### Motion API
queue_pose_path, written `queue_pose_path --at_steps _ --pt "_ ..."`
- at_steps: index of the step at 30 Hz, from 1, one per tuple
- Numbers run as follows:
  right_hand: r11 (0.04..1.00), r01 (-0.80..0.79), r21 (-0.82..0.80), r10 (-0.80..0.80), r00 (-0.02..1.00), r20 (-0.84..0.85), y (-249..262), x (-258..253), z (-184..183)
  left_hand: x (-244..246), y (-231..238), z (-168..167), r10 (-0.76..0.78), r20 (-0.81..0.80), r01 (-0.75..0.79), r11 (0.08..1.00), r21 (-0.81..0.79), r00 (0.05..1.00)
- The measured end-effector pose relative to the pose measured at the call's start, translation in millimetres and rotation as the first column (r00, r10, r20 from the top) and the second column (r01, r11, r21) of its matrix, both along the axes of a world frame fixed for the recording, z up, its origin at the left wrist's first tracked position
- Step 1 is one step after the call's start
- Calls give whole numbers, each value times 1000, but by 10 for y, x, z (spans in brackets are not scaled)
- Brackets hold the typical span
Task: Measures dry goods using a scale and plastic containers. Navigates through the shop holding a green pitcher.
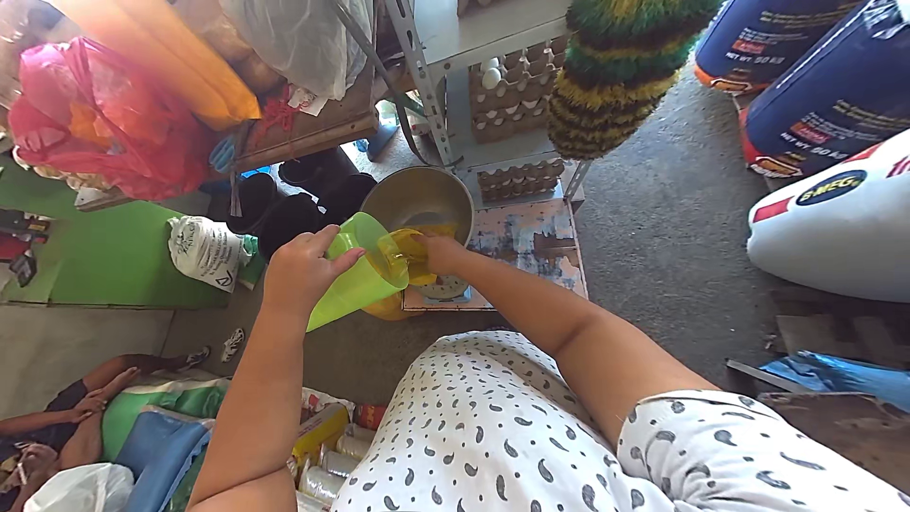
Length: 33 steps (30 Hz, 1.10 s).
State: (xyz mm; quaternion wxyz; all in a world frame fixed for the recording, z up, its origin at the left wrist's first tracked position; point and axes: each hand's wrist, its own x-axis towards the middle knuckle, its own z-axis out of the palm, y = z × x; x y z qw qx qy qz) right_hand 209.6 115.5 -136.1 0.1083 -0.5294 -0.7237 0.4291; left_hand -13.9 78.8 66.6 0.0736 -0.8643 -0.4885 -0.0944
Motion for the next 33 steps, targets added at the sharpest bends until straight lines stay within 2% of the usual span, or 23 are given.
queue_pose_path --at_steps 33 --pt "1000 -26 -11 26 1000 -3 18 -21 -17 120 38 2 -43 -61 45 998 38 997"
